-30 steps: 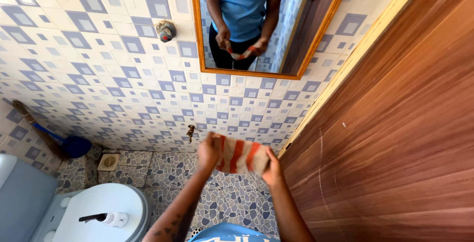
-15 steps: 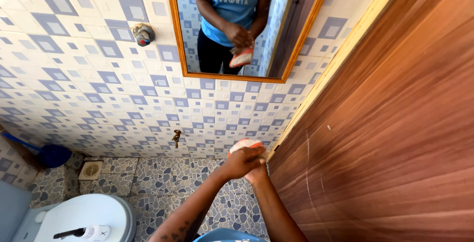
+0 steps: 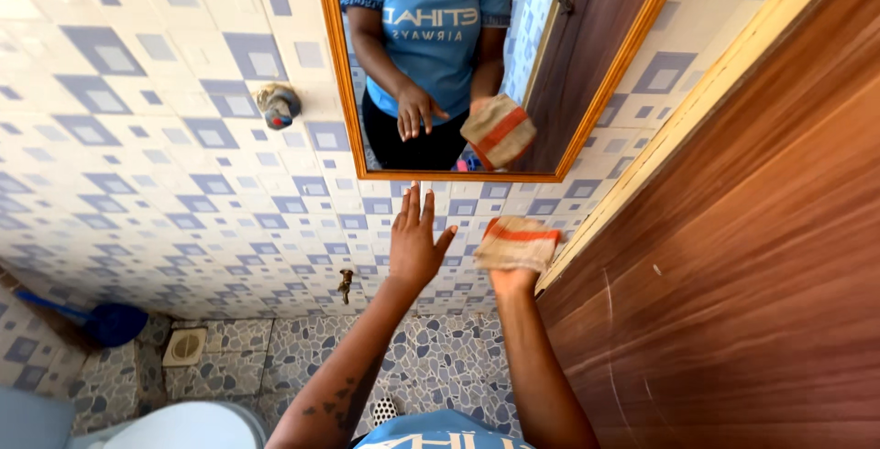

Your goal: The person wipes a bathroom mirror with a cloth, then sprays a cleaning solution onto the tiled walls and wipes them with the same cloth. The person also wipes the wooden door frame.

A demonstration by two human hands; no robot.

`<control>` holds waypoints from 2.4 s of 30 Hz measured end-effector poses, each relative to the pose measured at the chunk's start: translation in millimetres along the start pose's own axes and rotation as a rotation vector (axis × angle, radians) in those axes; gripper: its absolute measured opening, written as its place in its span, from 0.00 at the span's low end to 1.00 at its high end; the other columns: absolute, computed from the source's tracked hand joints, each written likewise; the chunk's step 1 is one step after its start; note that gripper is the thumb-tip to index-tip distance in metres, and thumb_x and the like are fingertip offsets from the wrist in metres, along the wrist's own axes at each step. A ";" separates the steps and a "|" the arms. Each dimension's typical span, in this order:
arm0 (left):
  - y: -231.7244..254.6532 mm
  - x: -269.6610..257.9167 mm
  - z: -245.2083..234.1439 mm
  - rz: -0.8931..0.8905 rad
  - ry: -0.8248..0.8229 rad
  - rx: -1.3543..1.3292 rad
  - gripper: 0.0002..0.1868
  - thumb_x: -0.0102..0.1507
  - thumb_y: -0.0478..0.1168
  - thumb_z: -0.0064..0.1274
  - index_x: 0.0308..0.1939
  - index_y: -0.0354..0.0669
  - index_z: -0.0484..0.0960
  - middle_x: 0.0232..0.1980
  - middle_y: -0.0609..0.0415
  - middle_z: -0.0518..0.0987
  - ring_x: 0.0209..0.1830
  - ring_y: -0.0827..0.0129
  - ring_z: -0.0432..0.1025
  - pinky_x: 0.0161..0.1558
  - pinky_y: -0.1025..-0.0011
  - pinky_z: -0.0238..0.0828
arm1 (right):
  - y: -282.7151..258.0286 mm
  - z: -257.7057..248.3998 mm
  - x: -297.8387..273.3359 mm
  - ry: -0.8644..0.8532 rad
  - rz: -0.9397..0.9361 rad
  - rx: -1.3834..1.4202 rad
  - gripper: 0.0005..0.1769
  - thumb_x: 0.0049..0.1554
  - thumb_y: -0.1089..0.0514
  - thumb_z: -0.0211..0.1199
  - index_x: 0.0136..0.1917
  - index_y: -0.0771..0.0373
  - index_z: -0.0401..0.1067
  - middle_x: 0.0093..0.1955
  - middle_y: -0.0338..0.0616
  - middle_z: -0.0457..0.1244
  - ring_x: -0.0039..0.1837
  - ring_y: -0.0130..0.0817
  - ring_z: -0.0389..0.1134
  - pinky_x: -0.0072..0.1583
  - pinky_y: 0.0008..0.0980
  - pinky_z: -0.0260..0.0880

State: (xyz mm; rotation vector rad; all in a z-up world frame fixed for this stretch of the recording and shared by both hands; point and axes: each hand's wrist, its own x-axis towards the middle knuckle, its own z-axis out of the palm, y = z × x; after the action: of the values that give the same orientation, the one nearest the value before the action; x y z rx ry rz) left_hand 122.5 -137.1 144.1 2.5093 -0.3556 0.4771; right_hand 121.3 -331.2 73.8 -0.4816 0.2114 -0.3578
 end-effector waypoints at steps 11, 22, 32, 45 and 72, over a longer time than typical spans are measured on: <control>3.6 32.7 89.8 0.396 -0.201 0.437 0.45 0.66 0.58 0.48 0.82 0.52 0.46 0.85 0.61 0.44 0.84 0.68 0.38 0.78 0.51 0.27 | -23.3 27.0 81.2 -0.159 -0.123 0.274 0.48 0.53 0.18 0.47 0.74 0.49 0.59 0.78 0.33 0.53 0.77 0.34 0.51 0.77 0.48 0.49; -8.9 57.5 143.2 0.289 -0.121 0.468 0.43 0.67 0.56 0.46 0.82 0.56 0.46 0.85 0.64 0.45 0.84 0.70 0.39 0.78 0.51 0.25 | 11.5 36.1 178.1 0.195 -0.744 -0.920 0.43 0.69 0.38 0.45 0.85 0.61 0.35 0.84 0.66 0.32 0.85 0.56 0.35 0.81 0.46 0.36; -5.4 63.6 157.4 0.211 -0.031 0.467 0.38 0.65 0.54 0.49 0.78 0.57 0.57 0.83 0.66 0.47 0.82 0.69 0.42 0.69 0.24 0.27 | 30.0 68.3 205.5 0.483 -1.064 -1.446 0.55 0.65 0.23 0.21 0.85 0.67 0.18 0.87 0.63 0.18 0.87 0.57 0.17 0.80 0.61 0.19; -7.4 66.6 159.4 0.193 -0.081 0.361 0.33 0.63 0.50 0.53 0.71 0.46 0.68 0.82 0.65 0.49 0.82 0.68 0.42 0.67 0.17 0.26 | -21.6 255.9 190.8 0.184 -1.555 -1.735 0.39 0.71 0.31 0.21 0.87 0.49 0.33 0.90 0.37 0.31 0.88 0.33 0.26 0.84 0.51 0.17; -3.0 67.6 141.4 0.060 -0.367 0.333 0.33 0.66 0.41 0.52 0.76 0.49 0.64 0.80 0.64 0.55 0.84 0.67 0.44 0.79 0.26 0.21 | 61.7 126.8 163.8 -0.790 -2.183 -1.946 0.35 0.74 0.38 0.47 0.88 0.38 0.40 0.90 0.32 0.31 0.89 0.31 0.31 0.85 0.56 0.32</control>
State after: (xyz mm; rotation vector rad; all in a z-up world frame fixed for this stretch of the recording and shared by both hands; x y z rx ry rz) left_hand 221.1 -224.8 59.4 2.9212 -0.5278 0.0967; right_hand 324.6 -290.6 135.0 -2.6844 -1.0801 -2.0410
